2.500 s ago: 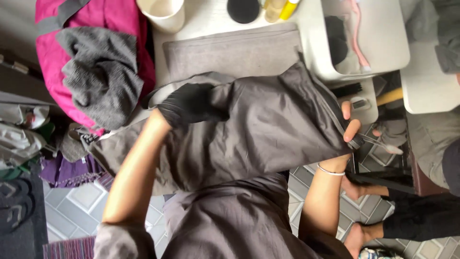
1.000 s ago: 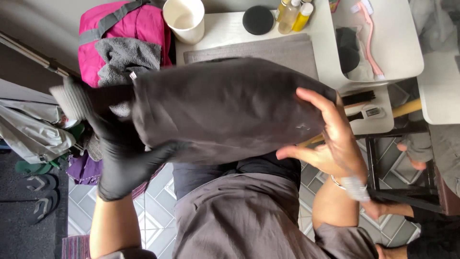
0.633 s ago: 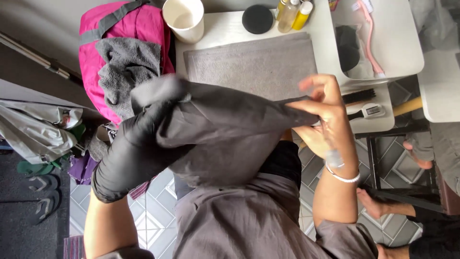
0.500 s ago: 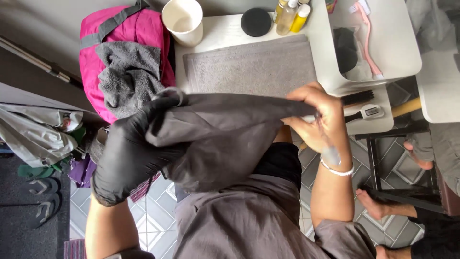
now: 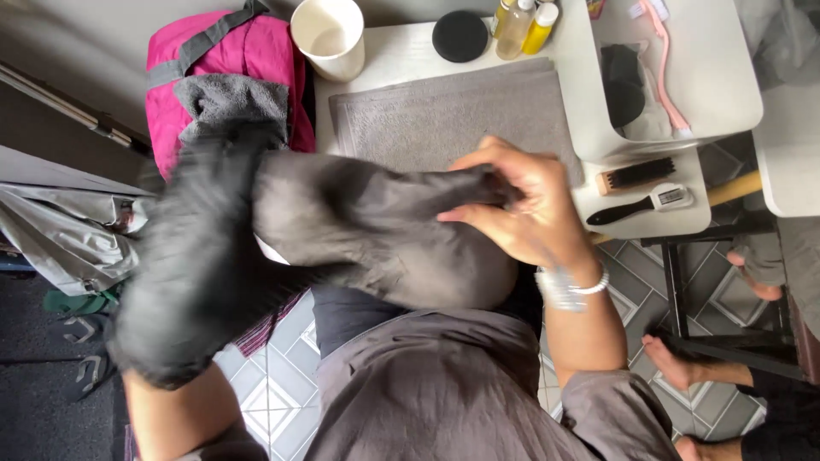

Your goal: Applying a cleaning or treatment agent to the surface of a bag using a small tool and spreading it evenly.

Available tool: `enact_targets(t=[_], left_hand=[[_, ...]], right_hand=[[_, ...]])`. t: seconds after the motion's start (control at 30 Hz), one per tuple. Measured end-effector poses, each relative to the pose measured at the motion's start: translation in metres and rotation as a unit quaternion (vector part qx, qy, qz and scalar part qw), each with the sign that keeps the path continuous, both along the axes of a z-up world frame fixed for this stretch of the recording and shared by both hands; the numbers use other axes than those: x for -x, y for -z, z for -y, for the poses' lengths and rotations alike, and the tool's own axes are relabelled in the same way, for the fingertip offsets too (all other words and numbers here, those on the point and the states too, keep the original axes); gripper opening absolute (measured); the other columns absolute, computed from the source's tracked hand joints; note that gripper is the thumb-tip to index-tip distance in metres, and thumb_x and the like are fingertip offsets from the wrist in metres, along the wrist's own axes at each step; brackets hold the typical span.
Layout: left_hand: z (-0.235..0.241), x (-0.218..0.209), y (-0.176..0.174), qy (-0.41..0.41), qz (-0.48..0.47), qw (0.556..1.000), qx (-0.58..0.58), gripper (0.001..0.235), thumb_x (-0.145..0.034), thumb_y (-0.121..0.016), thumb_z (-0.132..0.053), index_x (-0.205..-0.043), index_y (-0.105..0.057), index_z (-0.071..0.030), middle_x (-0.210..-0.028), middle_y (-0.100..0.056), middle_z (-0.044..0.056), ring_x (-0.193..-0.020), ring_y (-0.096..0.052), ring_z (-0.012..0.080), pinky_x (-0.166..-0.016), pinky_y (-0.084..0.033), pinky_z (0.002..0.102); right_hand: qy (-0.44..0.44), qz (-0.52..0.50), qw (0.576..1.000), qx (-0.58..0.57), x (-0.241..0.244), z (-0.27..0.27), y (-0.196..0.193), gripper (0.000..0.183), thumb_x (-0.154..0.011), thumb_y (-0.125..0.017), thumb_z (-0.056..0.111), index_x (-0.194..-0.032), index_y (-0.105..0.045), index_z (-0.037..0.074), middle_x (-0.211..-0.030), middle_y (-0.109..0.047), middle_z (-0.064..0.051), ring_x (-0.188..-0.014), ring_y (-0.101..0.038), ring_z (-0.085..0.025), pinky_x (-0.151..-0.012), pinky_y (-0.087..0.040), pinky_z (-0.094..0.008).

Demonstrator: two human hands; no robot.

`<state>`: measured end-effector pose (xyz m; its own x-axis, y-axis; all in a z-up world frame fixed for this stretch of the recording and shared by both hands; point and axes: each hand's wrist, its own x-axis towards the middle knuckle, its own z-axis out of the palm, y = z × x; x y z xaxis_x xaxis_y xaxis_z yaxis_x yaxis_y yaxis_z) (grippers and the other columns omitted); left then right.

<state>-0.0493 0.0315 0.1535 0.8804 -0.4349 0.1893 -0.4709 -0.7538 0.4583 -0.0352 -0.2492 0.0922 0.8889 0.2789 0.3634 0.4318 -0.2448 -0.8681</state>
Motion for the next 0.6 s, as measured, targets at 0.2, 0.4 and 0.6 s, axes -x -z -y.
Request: enact_targets(t=[0.2,0.4,0.6], left_hand=[[0.049,-0.034,0.031,0.124,0.069,0.989,0.038,0.015,-0.092,-0.071,-0.023,-0.097,-0.06,-0.014,-0.078,-0.069,0.001,-0.064,-0.071,0.0194,-0.053,-0.051,0.037],[0.025,-0.038,0.007,0.18,-0.041,0.977,0.108,0.009,-0.089,-0.076,-0.017,-0.092,-0.074,-0.008,-0.081,-0.076,0.006,-0.065,-0.065,0.0173,-0.06,-0.044,0.034],[-0.024,-0.035,0.025,0.278,-0.081,0.926,0.241,0.013,-0.085,-0.074,0.0,-0.094,-0.072,-0.01,-0.11,-0.076,0.008,-0.106,-0.076,0.0212,-0.1,-0.062,0.033]], right_hand=[[-0.039,0.012,0.998,-0.052,-0.01,-0.009,0.006,0.038,-0.074,-0.093,0.015,-0.099,-0.068,0.006,-0.086,-0.059,0.0,-0.068,-0.044,-0.007,-0.059,-0.035,-0.021],[-0.13,-0.037,0.983,0.125,-0.016,0.044,0.028,0.063,-0.067,-0.096,0.029,-0.122,-0.066,0.017,-0.112,-0.066,0.001,-0.101,-0.054,-0.016,-0.093,-0.038,-0.028],[-0.195,-0.056,0.961,0.189,-0.002,0.047,0.03,0.04,-0.074,-0.09,0.035,-0.097,-0.07,0.01,-0.087,-0.07,0.002,-0.081,-0.055,-0.015,-0.077,-0.045,-0.028]])
